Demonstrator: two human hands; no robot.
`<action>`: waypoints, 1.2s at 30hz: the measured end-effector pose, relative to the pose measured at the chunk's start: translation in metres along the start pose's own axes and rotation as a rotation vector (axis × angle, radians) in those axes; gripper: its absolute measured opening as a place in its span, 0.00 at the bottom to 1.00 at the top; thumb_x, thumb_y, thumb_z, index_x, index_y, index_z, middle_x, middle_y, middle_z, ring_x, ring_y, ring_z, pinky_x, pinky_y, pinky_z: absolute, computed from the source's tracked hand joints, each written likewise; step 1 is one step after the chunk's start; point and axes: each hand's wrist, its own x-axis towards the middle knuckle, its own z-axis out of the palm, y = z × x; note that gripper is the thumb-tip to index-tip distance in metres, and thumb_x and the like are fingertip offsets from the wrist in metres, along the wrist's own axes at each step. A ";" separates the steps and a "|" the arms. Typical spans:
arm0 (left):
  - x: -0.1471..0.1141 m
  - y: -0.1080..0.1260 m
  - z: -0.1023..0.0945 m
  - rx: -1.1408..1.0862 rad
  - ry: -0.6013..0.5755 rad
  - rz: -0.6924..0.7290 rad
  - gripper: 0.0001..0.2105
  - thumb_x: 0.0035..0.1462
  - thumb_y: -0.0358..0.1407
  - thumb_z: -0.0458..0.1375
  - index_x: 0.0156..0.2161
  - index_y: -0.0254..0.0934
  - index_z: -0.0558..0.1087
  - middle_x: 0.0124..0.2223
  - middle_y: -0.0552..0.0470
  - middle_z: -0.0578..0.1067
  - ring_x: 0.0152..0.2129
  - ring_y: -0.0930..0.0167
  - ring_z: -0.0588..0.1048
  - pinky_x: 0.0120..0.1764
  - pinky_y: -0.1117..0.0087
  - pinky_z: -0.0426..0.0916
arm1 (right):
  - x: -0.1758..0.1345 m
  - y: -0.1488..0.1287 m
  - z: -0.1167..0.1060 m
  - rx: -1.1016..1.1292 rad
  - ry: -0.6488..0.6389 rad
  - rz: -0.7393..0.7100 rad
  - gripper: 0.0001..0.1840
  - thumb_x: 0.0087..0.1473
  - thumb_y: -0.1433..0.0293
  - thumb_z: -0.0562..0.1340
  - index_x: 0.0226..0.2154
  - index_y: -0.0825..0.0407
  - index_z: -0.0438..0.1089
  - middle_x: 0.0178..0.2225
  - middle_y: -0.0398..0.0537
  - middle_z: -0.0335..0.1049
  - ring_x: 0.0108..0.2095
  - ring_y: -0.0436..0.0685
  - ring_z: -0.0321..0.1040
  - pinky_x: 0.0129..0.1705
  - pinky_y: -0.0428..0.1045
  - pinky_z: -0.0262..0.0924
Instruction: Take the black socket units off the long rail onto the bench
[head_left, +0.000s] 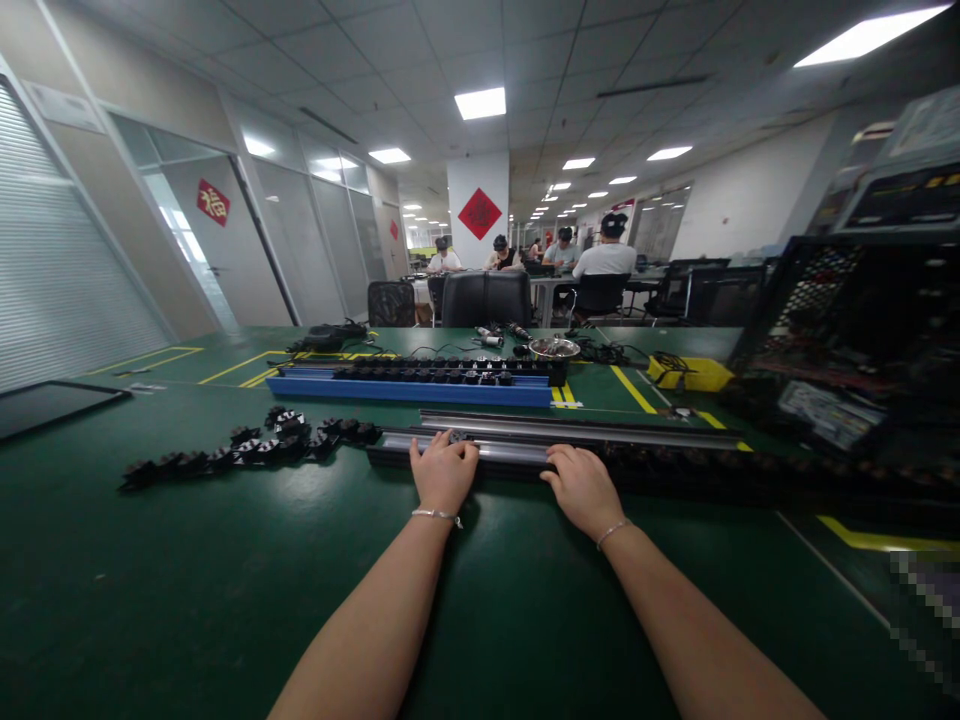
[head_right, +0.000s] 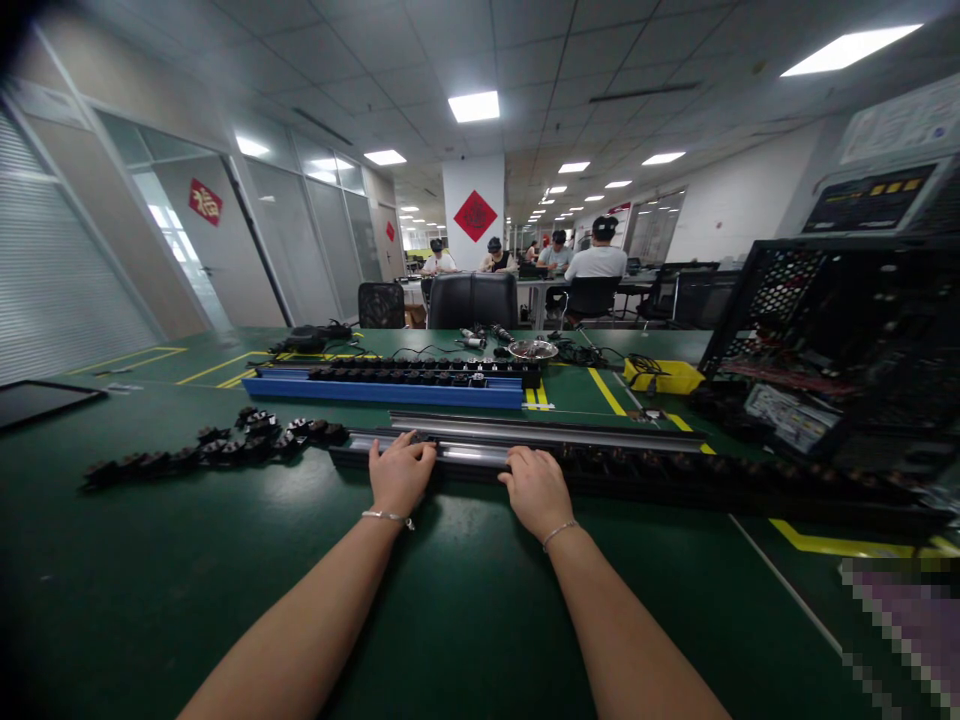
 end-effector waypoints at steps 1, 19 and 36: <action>0.000 -0.001 0.000 0.000 0.004 0.003 0.15 0.56 0.38 0.49 0.33 0.47 0.79 0.51 0.50 0.74 0.51 0.65 0.69 0.58 0.52 0.44 | 0.000 0.000 0.000 0.000 0.002 -0.002 0.06 0.53 0.70 0.57 0.34 0.53 0.69 0.41 0.51 0.71 0.42 0.56 0.66 0.49 0.53 0.56; 0.005 -0.011 -0.001 0.003 0.032 -0.064 0.15 0.56 0.38 0.48 0.31 0.47 0.79 0.50 0.53 0.74 0.49 0.64 0.69 0.58 0.52 0.45 | 0.000 0.000 -0.001 -0.009 -0.003 -0.016 0.06 0.53 0.70 0.56 0.33 0.53 0.67 0.39 0.51 0.71 0.41 0.56 0.66 0.48 0.53 0.55; 0.011 -0.023 0.000 0.009 0.044 -0.151 0.15 0.55 0.38 0.48 0.29 0.48 0.78 0.50 0.56 0.74 0.50 0.65 0.69 0.58 0.52 0.43 | 0.000 0.001 0.001 -0.001 0.012 -0.019 0.05 0.54 0.69 0.56 0.33 0.51 0.67 0.39 0.50 0.71 0.40 0.56 0.66 0.48 0.53 0.54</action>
